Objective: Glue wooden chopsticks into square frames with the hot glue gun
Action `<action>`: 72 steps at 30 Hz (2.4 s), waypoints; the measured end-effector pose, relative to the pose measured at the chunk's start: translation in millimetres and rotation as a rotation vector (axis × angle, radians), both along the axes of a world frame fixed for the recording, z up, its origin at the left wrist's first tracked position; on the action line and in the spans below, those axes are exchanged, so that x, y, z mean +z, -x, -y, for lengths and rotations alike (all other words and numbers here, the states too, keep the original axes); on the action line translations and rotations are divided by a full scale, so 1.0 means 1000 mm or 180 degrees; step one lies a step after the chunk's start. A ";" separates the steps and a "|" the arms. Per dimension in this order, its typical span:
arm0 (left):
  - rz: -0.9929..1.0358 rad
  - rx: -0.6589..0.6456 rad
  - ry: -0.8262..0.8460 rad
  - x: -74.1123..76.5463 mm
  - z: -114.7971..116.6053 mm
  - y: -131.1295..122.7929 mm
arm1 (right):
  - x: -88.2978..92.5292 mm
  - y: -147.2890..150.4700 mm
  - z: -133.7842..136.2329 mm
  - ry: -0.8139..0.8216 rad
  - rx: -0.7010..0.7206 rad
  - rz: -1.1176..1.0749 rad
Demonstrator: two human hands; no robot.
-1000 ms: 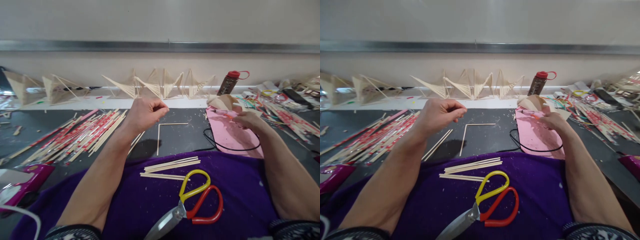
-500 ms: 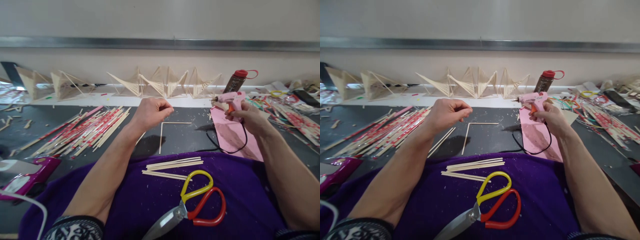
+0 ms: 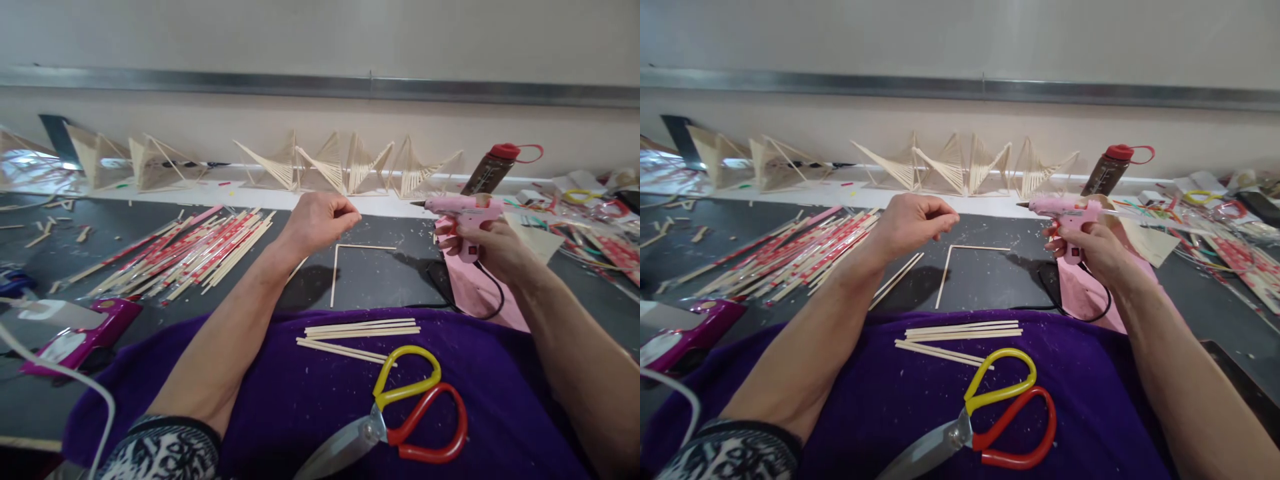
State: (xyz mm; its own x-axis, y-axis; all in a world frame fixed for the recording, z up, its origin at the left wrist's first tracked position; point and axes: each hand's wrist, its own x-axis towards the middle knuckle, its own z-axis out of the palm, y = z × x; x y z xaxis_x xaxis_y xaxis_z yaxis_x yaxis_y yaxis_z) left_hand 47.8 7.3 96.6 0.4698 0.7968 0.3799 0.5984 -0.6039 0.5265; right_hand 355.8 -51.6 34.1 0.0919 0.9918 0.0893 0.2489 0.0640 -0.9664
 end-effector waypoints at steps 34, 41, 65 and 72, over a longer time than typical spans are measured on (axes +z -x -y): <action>-0.2021 -0.0210 -0.0573 -0.078 -0.037 -0.062 | 0.021 0.040 0.008 0.0348 0.0007 0.2687; -0.2017 -0.0185 -0.0618 -0.084 -0.036 -0.062 | 0.015 0.033 0.008 0.0521 -0.0195 0.2315; -0.2000 -0.0188 -0.0686 -0.095 -0.039 -0.063 | 0.012 0.038 0.004 0.0551 -0.0213 0.2596; -0.1975 -0.0181 -0.0714 -0.096 -0.038 -0.063 | 0.008 0.036 0.002 0.0497 -0.0221 0.2792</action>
